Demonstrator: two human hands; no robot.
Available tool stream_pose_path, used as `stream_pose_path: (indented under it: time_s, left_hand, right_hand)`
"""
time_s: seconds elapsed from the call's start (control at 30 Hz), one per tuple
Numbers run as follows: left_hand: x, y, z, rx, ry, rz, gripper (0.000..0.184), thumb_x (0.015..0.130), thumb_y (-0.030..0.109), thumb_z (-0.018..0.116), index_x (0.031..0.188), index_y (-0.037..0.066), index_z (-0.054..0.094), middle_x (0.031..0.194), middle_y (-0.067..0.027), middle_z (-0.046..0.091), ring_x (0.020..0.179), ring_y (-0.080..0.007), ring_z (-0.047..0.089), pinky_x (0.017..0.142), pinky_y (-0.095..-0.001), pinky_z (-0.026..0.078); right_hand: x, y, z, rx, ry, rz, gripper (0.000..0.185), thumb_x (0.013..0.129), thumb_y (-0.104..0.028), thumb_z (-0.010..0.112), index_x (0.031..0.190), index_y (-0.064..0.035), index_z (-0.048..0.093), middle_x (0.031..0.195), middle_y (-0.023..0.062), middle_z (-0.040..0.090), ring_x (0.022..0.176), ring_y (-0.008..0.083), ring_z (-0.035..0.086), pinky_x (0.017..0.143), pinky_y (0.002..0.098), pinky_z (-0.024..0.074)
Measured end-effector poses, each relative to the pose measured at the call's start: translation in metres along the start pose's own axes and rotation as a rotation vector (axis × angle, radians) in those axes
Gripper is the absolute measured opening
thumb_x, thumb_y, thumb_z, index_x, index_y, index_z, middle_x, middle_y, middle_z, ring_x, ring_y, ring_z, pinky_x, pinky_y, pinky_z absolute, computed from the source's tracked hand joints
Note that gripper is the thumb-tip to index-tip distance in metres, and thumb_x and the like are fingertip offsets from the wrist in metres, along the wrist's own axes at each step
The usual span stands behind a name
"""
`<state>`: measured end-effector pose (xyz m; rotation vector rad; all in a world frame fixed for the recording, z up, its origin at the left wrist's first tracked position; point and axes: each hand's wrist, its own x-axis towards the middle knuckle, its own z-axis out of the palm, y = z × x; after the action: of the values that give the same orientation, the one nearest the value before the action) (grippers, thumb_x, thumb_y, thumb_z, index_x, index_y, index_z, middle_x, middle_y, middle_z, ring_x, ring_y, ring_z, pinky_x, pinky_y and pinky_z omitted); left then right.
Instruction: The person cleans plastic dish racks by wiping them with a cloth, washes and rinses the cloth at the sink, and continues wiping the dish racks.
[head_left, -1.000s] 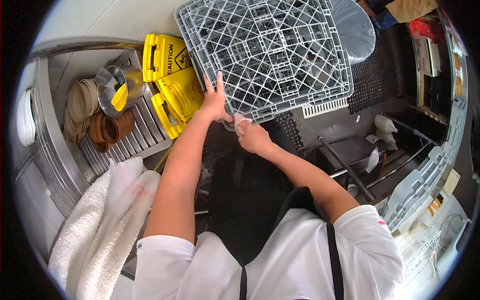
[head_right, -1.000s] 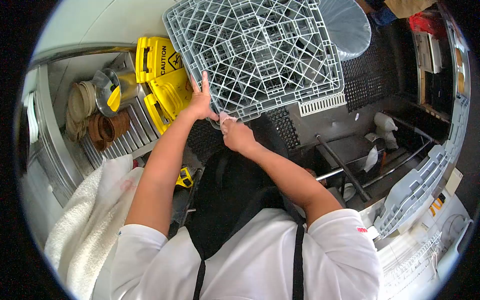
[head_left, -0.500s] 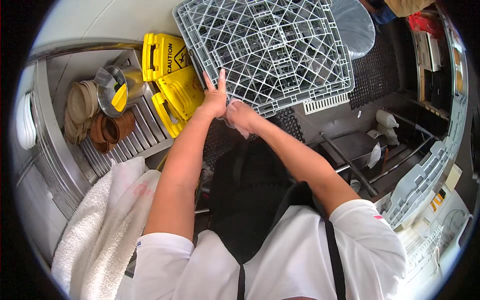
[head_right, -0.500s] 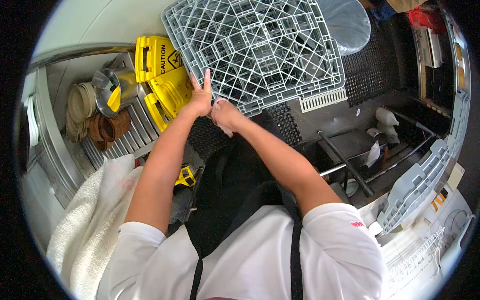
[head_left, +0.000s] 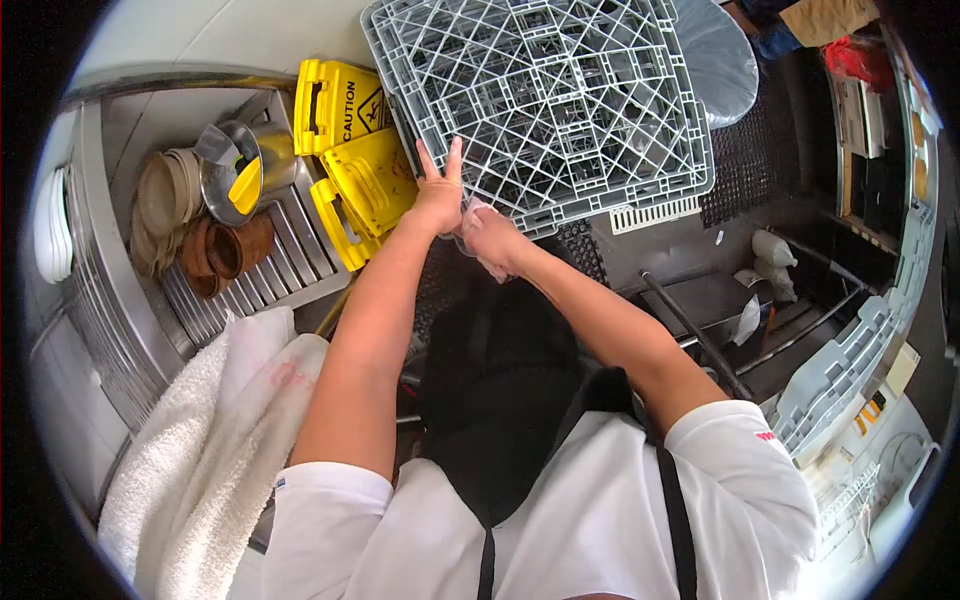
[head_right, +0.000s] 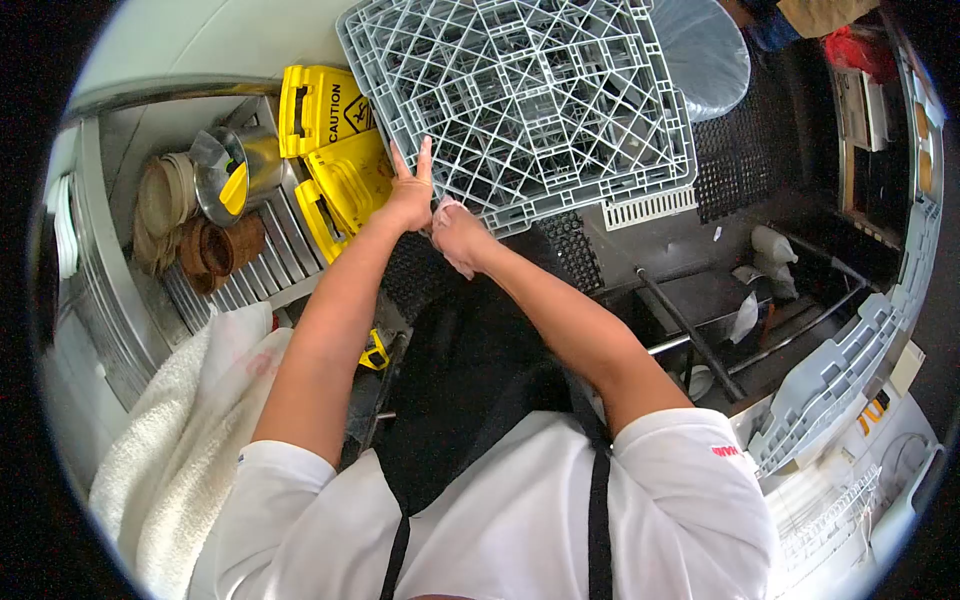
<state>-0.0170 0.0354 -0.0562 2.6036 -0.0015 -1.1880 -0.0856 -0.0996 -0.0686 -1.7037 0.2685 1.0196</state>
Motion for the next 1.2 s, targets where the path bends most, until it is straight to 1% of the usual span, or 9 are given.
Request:
stream_pose_path:
  time_s: [0.2,0.33,0.47,0.5,0.57,0.77,0.97,1.07,1.2]
  left_hand:
    - [0.0,0.002,-0.003,0.034,-0.031,-0.013,0.153,0.065,0.009,0.093,0.16,0.034,-0.024,0.155,-0.0429,-0.03,0.131,-0.0604,0.047,0.11,-0.049,0.048]
    - [-0.01,0.01,-0.013,0.062,-0.054,-0.042,0.159,0.06,0.016,0.098,0.159,0.034,-0.025,0.155,-0.0432,-0.029,0.131,-0.058,0.049,0.11,-0.0485,0.048]
    - [-0.012,0.006,-0.015,0.042,-0.047,-0.006,0.165,0.054,0.02,0.102,0.16,0.034,-0.024,0.155,-0.0431,-0.03,0.131,-0.0583,0.049,0.11,-0.0486,0.048]
    - [-0.011,0.006,-0.014,0.034,-0.049,-0.006,0.165,0.053,0.021,0.102,0.16,0.034,-0.024,0.155,-0.0431,-0.03,0.131,-0.0583,0.049,0.11,-0.0487,0.048]
    - [-0.01,0.005,-0.012,0.006,-0.044,-0.003,0.166,0.053,0.019,0.103,0.16,0.035,-0.023,0.156,-0.0422,-0.03,0.133,-0.0584,0.047,0.11,-0.0487,0.048]
    - [-0.015,0.011,-0.019,0.005,-0.083,-0.049,0.165,0.053,0.015,0.102,0.16,0.039,-0.021,0.158,-0.0371,-0.031,0.138,-0.0554,0.044,0.111,-0.0501,0.048]
    - [-0.018,0.009,-0.017,-0.05,-0.095,-0.059,0.162,0.055,0.012,0.101,0.16,0.042,-0.019,0.162,-0.0309,-0.031,0.14,-0.0512,0.042,0.112,-0.051,0.047]
    - [-0.013,0.01,-0.021,-0.031,-0.106,-0.085,0.161,0.056,0.011,0.1,0.159,0.045,-0.018,0.164,-0.0272,-0.029,0.142,-0.0478,0.042,0.112,-0.0507,0.046]
    - [-0.019,0.013,-0.028,-0.037,-0.117,-0.09,0.163,0.053,0.013,0.101,0.159,0.045,-0.018,0.164,-0.0281,-0.028,0.142,-0.0467,0.042,0.111,-0.0502,0.047]
  right_hand:
    - [-0.003,-0.021,-0.008,0.107,-0.098,0.201,0.037,0.09,-0.021,0.06,0.119,0.0019,0.059,0.109,0.0302,0.068,0.1,0.0464,0.068,0.09,0.0495,0.0539]
    - [-0.026,-0.006,-0.007,-0.251,0.051,-0.127,0.032,0.091,-0.019,0.058,0.115,0.0009,0.055,0.117,0.0332,0.065,0.111,0.0487,0.064,0.094,0.0538,0.052]
    - [-0.063,-0.027,-0.032,-0.509,-0.02,0.013,0.05,0.089,-0.018,0.059,0.135,-0.0044,0.049,0.131,0.0275,0.061,0.113,0.0474,0.063,0.099,0.0534,0.0504]
    - [-0.064,-0.015,-0.033,-0.482,0.124,0.046,0.042,0.085,-0.02,0.062,0.125,-0.006,0.056,0.119,0.029,0.065,0.114,0.0474,0.063,0.096,0.0535,0.0503]
    - [-0.054,-0.011,-0.046,-0.634,-0.093,0.04,0.042,0.089,-0.016,0.059,0.128,-0.0029,0.055,0.126,0.0236,0.064,0.115,0.0441,0.063,0.1,0.0498,0.0507]
    - [0.015,0.021,-0.029,-0.975,-0.283,-0.287,0.013,0.072,-0.014,0.072,0.077,-0.0026,0.074,0.085,0.016,0.074,0.09,0.0309,0.073,0.078,0.0388,0.0565]
    - [-0.039,-0.002,-0.025,-0.509,-0.103,-0.103,0.031,0.094,-0.013,0.046,0.108,0.0083,0.063,0.112,0.0321,0.066,0.104,0.051,0.062,0.093,0.0505,0.0524]
    - [0.011,0.046,-0.008,-0.882,-0.172,-0.391,0.033,0.096,-0.019,0.047,0.112,0.0041,0.064,0.121,0.0274,0.064,0.114,0.0431,0.062,0.1,0.049,0.0499]
    - [-0.015,0.03,-0.005,-0.931,-0.037,-0.317,0.033,0.094,-0.02,0.053,0.12,-0.0021,0.063,0.122,0.0263,0.065,0.115,0.0412,0.064,0.098,0.0482,0.0527]
